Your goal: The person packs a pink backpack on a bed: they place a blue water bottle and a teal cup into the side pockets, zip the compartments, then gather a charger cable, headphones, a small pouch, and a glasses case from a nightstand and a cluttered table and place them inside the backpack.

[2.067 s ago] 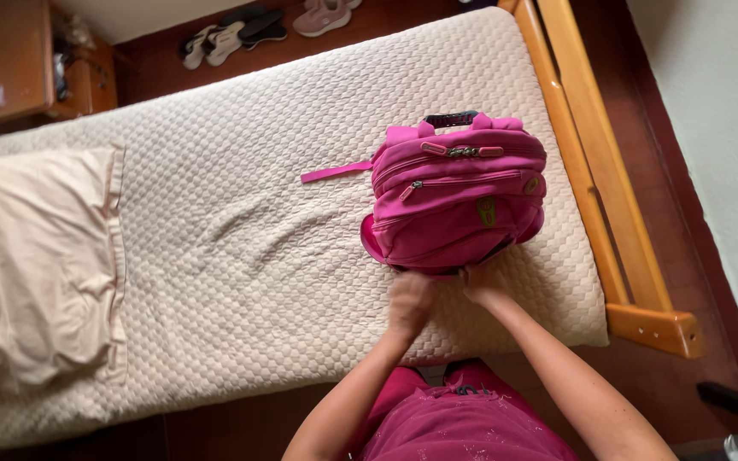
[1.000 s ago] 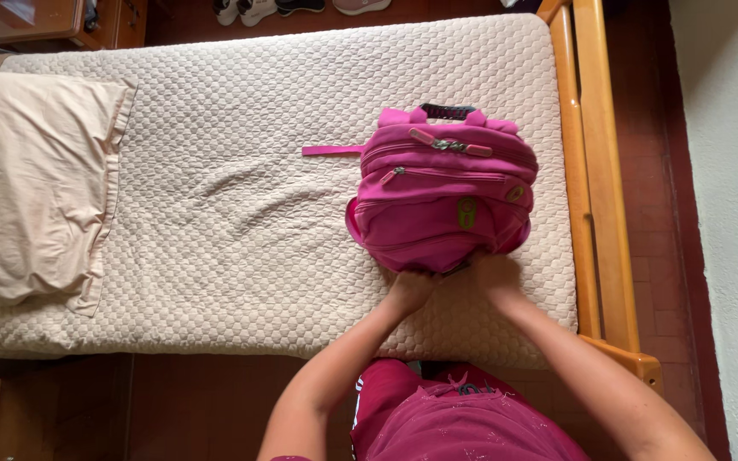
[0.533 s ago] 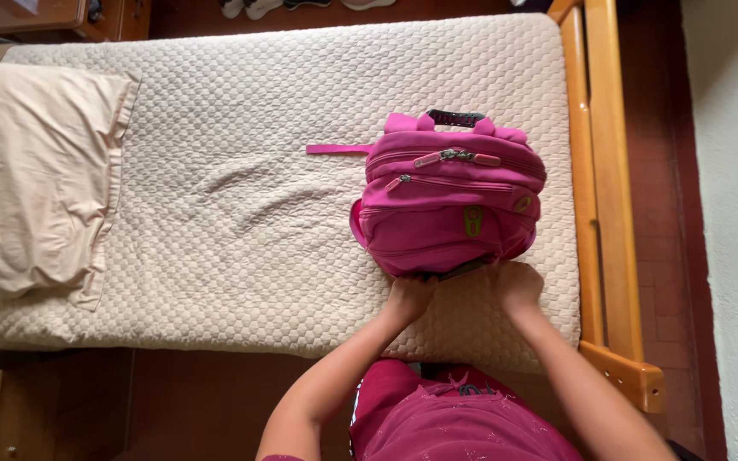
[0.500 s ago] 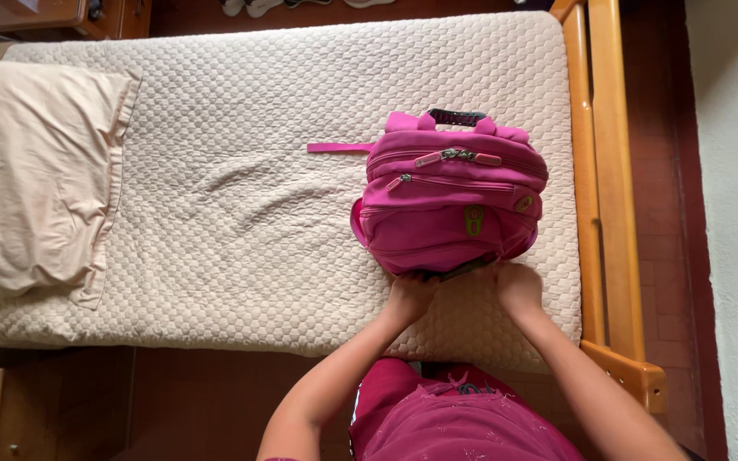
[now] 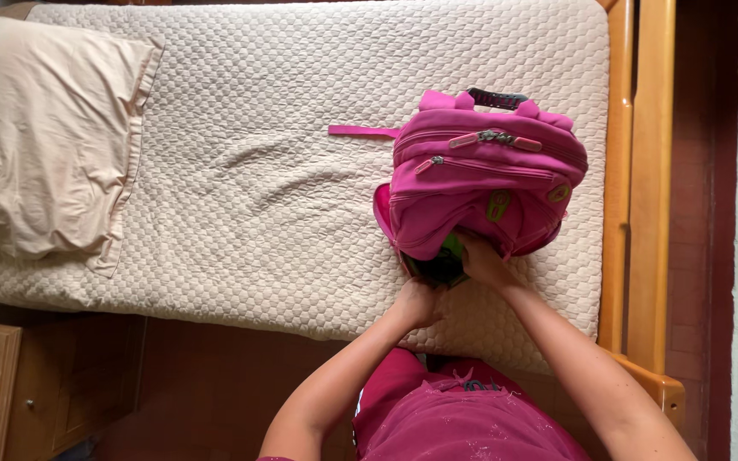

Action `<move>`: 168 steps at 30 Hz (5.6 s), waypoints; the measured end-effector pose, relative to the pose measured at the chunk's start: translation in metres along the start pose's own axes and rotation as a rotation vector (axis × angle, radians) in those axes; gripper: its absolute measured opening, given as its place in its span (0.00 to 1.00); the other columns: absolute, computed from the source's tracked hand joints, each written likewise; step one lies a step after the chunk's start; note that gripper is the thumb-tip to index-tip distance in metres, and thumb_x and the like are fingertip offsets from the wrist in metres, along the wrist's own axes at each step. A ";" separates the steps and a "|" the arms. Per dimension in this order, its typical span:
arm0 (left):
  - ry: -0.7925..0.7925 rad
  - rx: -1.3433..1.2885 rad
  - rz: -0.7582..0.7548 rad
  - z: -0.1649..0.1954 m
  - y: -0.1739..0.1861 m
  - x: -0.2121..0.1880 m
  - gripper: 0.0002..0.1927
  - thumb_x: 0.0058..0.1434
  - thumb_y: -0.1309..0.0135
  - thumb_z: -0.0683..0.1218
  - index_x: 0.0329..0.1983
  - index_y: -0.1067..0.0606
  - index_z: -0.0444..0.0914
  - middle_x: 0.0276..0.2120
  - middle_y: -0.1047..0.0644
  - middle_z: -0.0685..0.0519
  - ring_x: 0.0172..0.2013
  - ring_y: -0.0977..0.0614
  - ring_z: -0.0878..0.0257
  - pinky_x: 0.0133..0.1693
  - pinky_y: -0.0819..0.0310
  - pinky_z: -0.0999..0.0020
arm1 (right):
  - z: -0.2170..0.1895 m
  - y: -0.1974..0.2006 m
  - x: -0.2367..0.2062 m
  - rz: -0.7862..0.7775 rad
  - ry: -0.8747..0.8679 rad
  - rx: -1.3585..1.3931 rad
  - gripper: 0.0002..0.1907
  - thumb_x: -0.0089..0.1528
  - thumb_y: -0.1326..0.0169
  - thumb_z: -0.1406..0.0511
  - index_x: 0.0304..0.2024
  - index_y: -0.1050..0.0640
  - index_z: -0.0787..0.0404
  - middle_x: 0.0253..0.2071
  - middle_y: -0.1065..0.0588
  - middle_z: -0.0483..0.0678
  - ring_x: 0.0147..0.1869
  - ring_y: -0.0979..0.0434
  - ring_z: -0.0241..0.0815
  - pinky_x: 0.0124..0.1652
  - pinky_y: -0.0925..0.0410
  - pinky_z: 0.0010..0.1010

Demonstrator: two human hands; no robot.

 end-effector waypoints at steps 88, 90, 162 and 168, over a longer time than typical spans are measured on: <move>0.251 -2.117 0.687 0.493 0.076 0.442 0.18 0.64 0.40 0.53 0.49 0.31 0.40 0.38 0.20 0.51 0.40 0.17 0.64 0.43 0.20 0.67 | 0.301 0.638 -0.253 0.234 0.153 0.726 0.11 0.71 0.46 0.60 0.37 0.29 0.59 0.37 0.31 0.44 0.41 0.31 0.35 0.45 0.35 0.27; 0.260 -2.259 0.699 0.471 0.077 0.484 0.17 0.64 0.38 0.52 0.47 0.31 0.43 0.36 0.22 0.55 0.36 0.20 0.64 0.42 0.23 0.65 | 0.312 0.639 -0.199 0.103 0.222 0.727 0.13 0.68 0.44 0.59 0.37 0.31 0.60 0.38 0.32 0.44 0.42 0.33 0.36 0.44 0.36 0.27; 0.195 -1.416 2.002 -0.575 0.730 0.619 0.28 0.74 0.61 0.59 0.73 0.43 0.44 0.76 0.43 0.50 0.75 0.45 0.55 0.73 0.53 0.54 | 0.012 0.164 1.172 -1.146 -0.118 0.587 0.32 0.57 0.37 0.62 0.64 0.30 0.51 0.49 0.24 0.43 0.47 0.24 0.34 0.30 0.28 0.27; 0.398 -1.302 2.056 -0.718 0.766 0.552 0.22 0.72 0.48 0.53 0.64 0.34 0.38 0.76 0.40 0.46 0.75 0.40 0.51 0.71 0.46 0.52 | -0.061 0.052 1.285 -1.176 -0.201 0.585 0.29 0.59 0.37 0.62 0.62 0.27 0.52 0.43 0.23 0.44 0.39 0.24 0.36 0.27 0.32 0.27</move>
Point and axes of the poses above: each hand's wrist, its own x-axis towards the middle knuckle, its own y-axis out of the back of the hand, z = x × y, the point moved 3 cm from there along x, towards the middle knuckle
